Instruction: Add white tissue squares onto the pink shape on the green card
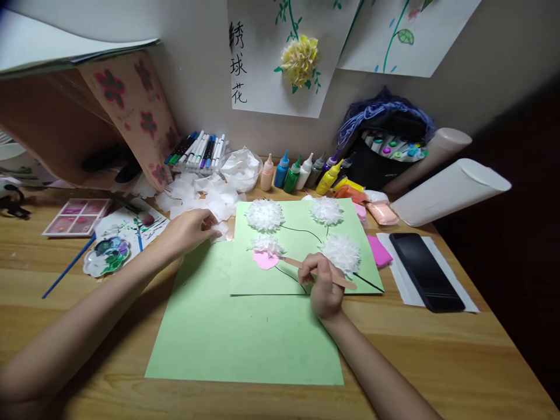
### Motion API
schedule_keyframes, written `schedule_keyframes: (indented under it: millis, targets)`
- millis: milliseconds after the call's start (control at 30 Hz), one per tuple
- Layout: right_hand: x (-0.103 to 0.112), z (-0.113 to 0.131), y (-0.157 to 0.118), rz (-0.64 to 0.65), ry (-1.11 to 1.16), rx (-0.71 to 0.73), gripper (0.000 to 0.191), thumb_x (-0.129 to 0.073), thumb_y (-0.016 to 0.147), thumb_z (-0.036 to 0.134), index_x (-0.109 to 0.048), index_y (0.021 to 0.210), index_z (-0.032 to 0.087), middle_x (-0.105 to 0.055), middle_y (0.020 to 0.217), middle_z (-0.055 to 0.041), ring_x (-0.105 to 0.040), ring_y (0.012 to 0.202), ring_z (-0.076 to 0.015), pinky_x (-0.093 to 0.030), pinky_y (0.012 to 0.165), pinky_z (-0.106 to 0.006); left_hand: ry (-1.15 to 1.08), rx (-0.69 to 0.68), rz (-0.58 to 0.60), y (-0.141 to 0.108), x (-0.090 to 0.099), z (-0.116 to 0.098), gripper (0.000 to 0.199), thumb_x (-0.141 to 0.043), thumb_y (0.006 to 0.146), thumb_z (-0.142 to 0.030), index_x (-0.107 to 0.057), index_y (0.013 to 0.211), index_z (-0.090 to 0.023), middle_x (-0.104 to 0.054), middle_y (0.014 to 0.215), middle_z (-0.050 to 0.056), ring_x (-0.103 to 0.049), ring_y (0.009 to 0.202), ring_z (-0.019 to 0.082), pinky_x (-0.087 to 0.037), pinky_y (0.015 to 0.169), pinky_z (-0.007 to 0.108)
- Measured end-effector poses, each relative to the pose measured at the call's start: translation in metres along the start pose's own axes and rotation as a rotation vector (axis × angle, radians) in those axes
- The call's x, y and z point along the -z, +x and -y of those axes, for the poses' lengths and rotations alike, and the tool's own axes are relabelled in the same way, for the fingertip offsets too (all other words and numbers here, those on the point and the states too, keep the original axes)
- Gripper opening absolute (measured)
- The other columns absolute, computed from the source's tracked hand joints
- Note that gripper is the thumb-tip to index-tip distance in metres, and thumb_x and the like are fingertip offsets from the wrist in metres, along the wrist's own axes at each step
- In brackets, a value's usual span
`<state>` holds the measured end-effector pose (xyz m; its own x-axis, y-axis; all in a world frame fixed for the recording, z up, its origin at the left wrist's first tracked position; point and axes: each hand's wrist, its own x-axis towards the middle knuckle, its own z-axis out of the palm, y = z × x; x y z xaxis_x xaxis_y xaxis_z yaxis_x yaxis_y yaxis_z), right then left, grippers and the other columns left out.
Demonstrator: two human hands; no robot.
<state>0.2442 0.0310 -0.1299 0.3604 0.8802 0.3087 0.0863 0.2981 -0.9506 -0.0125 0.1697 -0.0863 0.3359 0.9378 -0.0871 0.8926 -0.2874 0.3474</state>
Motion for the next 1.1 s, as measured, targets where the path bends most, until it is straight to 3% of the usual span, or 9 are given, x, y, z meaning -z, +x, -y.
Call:
schedule_keyframes:
  millis: [167,567,733,900,1100]
  targets:
    - [0.000,-0.001,-0.001,-0.020,-0.006,0.006,0.044,-0.040,0.093,0.044,-0.053,0.059,0.020,-0.045,0.047,0.0020,-0.042,0.042,-0.0120,-0.030,0.043,-0.027,-0.084,-0.002,0.008,0.002,0.002,0.003,0.009,-0.063,0.075,-0.028,-0.066,0.080,-0.021,-0.070,0.084,0.003,-0.062,0.076,0.020,-0.037,0.058,0.027]
    - [0.001,-0.001,0.000,-0.009,-0.033,0.039,0.044,-0.039,0.094,0.043,-0.054,0.059,0.020,-0.046,0.046,0.0026,-0.043,0.042,-0.0114,-0.031,0.042,-0.026,-0.096,0.021,0.096,0.000,0.035,-0.001,0.023,-0.055,0.080,-0.038,-0.070,0.081,-0.020,-0.071,0.075,0.003,-0.061,0.067,0.020,-0.037,0.060,0.028]
    - [0.003,-0.001,-0.001,0.006,-0.043,0.047,0.045,-0.038,0.094,0.042,-0.055,0.059,0.020,-0.047,0.046,0.0024,-0.043,0.042,-0.0113,-0.031,0.042,-0.026,-0.011,0.039,0.050,0.004,0.035,0.006,0.019,-0.059,0.078,-0.037,-0.069,0.075,-0.021,-0.070,0.077,0.004,-0.060,0.071,0.021,-0.035,0.058,0.028]
    - [0.003,-0.001,-0.001,0.021,-0.055,0.050,0.045,-0.038,0.094,0.042,-0.055,0.059,0.020,-0.047,0.046,0.0019,-0.042,0.042,-0.0114,-0.031,0.042,-0.026,0.054,0.074,0.020,0.005,0.039,0.008,0.027,-0.064,0.073,-0.048,-0.064,0.067,-0.022,-0.066,0.069,0.003,-0.056,0.067,0.020,-0.031,0.054,0.028]
    - [0.004,-0.003,-0.001,0.036,-0.047,0.056,0.045,-0.037,0.095,0.042,-0.055,0.059,0.019,-0.048,0.046,0.0020,-0.042,0.042,-0.0111,-0.030,0.042,-0.026,-0.025,-0.018,0.015,0.007,0.045,0.015,0.031,-0.061,0.076,-0.050,-0.065,0.065,-0.021,-0.065,0.067,0.002,-0.052,0.061,0.016,-0.032,0.056,0.028]
